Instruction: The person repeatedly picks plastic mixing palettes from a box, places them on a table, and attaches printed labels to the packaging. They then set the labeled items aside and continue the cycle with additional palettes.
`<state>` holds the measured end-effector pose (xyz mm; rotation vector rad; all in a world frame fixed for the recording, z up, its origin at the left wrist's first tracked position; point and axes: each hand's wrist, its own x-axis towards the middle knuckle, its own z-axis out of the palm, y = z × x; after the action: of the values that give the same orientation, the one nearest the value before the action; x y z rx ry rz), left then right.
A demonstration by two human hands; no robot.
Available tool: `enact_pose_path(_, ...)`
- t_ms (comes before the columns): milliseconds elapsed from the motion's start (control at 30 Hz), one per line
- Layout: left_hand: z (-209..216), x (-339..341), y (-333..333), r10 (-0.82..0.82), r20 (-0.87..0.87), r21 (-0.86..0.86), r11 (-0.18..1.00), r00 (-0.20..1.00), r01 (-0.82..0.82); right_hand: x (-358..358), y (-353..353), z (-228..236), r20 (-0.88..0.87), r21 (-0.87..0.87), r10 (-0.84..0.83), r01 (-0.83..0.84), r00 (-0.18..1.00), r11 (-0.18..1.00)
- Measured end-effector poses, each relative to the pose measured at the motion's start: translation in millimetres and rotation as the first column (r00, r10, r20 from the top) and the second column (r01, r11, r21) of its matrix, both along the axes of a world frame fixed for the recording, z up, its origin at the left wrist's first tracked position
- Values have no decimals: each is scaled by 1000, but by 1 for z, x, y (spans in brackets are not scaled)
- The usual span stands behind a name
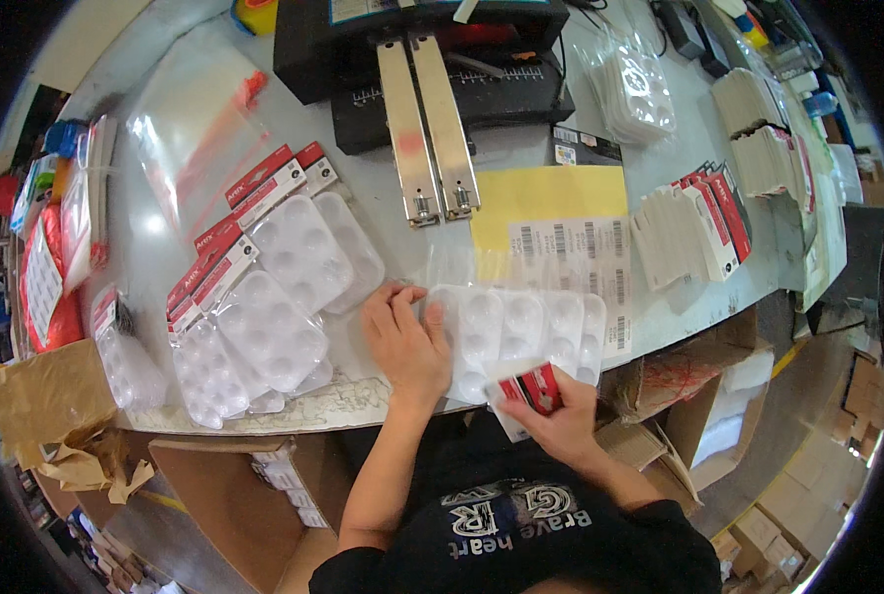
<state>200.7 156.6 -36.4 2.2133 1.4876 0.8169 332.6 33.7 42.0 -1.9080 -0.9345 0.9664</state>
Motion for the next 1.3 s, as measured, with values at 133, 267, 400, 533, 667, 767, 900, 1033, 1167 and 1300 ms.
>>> enact_pose_path(133,5,14,-14,73,95,-114,992,993,-62,25,4,-40,400,302,44,-176,915,937)
enact_pose_path(267,20,14,-16,302,571,-545,835,764,77,63,12,-34,256,173,224,-273,940,946)
enact_pose_path(400,51,-1,-11,486,749,-658,617,450,431,74,33,8,-49,286,-44,56,998,956)
enact_pose_path(533,84,-12,-15,350,698,-705,489,625,513,85,69,52,79,233,174,-188,982,954)
enact_pose_path(667,100,-16,-16,221,559,-760,523,799,387,70,96,61,104,25,594,-599,797,800)
enact_pose_path(767,102,-17,-15,269,665,-699,552,697,455,59,104,59,65,-50,506,-503,860,863)
enact_pose_path(900,102,-18,-13,364,696,-701,528,619,479,57,107,57,111,-30,556,-557,824,830)
enact_pose_path(1033,99,-19,-10,361,719,-683,524,594,508,59,110,56,124,-53,564,-563,816,825)
enact_pose_path(1167,100,-20,-10,348,693,-694,557,631,455,54,112,57,122,-37,570,-570,812,821)
enact_pose_path(1300,100,-18,-11,279,641,-699,598,715,394,52,114,59,131,-49,600,-600,789,799)
